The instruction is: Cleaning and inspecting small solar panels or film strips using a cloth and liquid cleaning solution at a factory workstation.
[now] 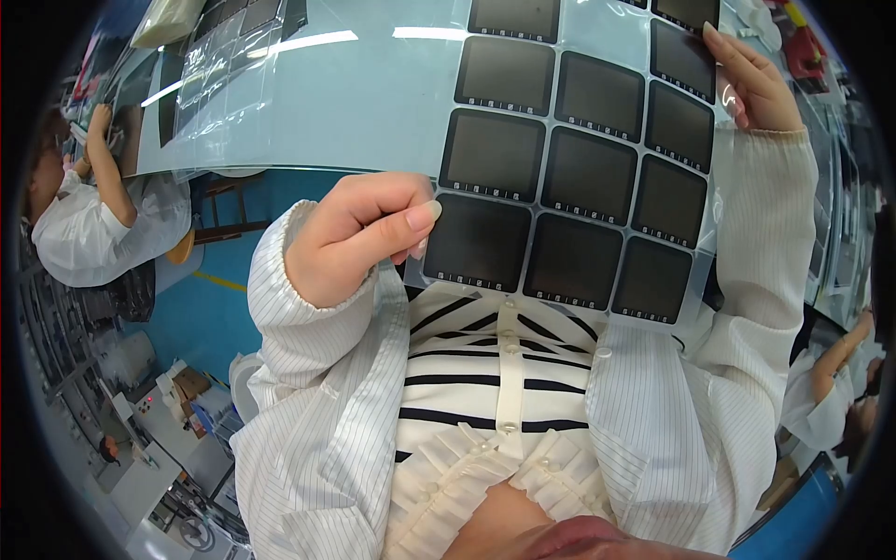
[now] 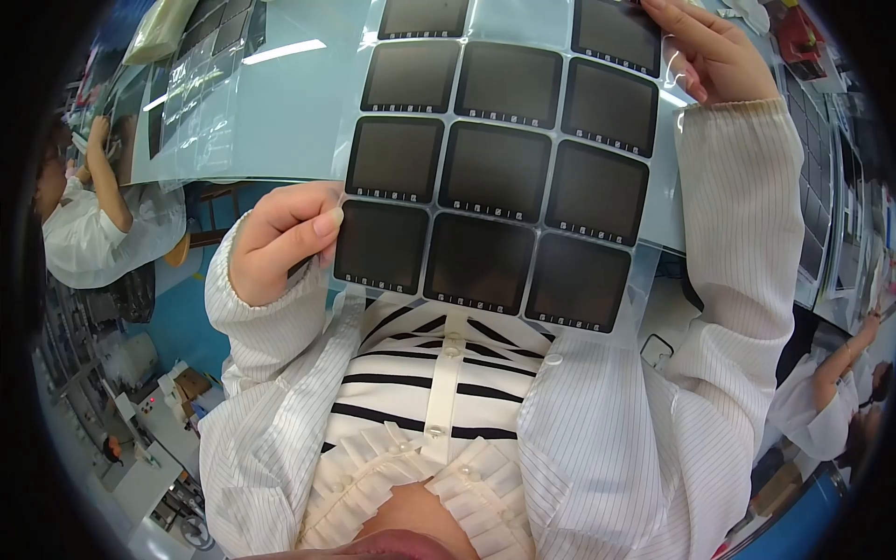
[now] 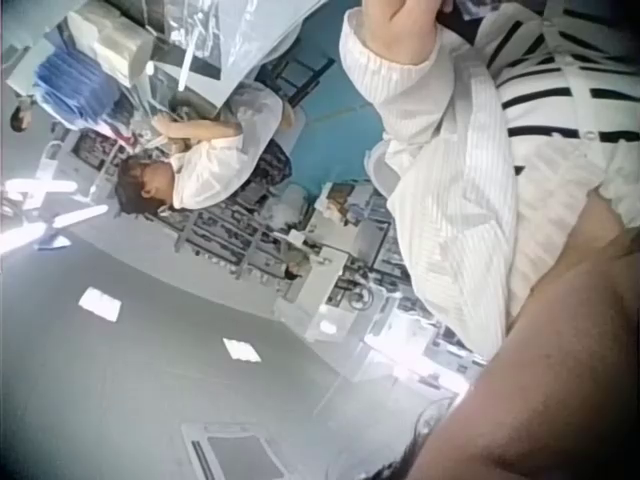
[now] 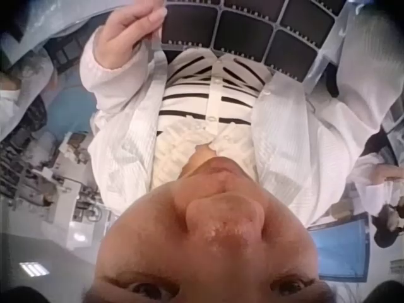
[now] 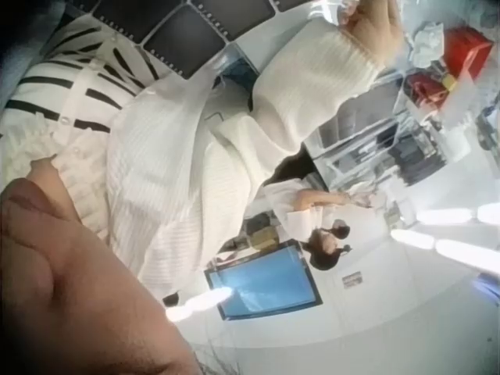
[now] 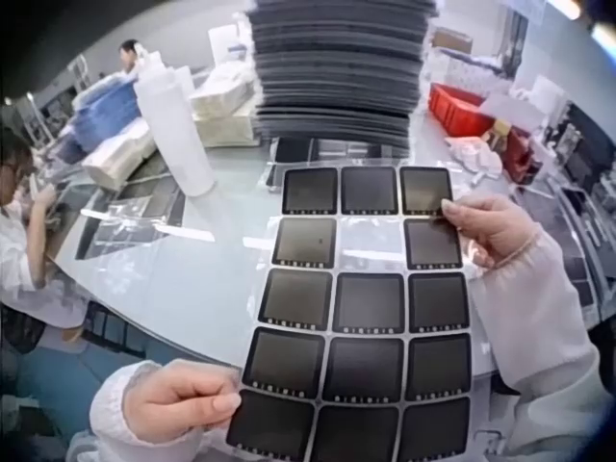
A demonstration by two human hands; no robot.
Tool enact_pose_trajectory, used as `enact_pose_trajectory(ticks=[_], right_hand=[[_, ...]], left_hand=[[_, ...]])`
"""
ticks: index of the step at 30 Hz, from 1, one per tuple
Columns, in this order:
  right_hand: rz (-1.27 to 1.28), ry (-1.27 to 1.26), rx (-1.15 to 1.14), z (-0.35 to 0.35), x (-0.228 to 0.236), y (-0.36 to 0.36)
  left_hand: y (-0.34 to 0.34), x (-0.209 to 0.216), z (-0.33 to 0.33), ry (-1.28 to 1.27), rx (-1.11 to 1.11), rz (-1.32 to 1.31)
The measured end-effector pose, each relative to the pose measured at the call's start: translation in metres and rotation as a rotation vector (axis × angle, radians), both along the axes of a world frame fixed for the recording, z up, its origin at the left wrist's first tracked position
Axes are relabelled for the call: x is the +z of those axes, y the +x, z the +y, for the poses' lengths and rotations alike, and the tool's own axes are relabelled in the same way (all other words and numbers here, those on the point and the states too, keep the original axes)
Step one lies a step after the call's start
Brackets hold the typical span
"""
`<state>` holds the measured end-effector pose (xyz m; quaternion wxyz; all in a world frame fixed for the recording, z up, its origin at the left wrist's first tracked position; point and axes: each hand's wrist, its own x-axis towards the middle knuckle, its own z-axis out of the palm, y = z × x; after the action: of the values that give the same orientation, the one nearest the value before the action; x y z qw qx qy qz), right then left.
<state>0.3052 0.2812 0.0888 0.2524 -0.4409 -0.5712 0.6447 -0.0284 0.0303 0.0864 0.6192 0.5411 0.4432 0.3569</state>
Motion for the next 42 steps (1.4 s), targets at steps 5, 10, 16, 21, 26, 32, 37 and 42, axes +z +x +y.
enact_pose_trajectory(ticks=[5, 10, 16, 21, 26, 32, 37, 42], right_hand=[[-0.037, 0.014, -0.128, -0.011, 0.000, -0.012], [-0.120, 0.053, -0.013, -0.008, -0.007, -0.009], [-0.242, 0.121, -0.058, -0.027, -0.018, -0.031], [-0.374, 0.271, -0.047, -0.027, -0.022, -0.037], [-0.313, 0.338, -0.055, -0.029, -0.025, -0.035], [-0.343, 0.317, -0.127, -0.033, -0.020, -0.040], [-0.269, 0.306, -0.081, -0.035, -0.023, -0.039], [-0.245, 0.265, -0.095, -0.037, -0.018, -0.037]], left_hand=[[0.000, 0.000, -0.001, 0.036, -0.036, 0.061], [-0.001, 0.001, 0.002, 0.042, -0.070, 0.121], [0.007, -0.004, -0.002, 0.019, 0.011, 0.290], [0.008, -0.005, -0.006, 0.050, 0.082, 0.356], [-0.012, -0.011, -0.011, 0.011, -0.188, 0.515], [-0.065, -0.104, -0.035, -0.347, 0.082, 0.202], [-0.150, -0.196, -0.040, -0.580, 0.484, -0.629], [-0.206, -0.205, -0.041, -0.518, 0.474, -0.875]])
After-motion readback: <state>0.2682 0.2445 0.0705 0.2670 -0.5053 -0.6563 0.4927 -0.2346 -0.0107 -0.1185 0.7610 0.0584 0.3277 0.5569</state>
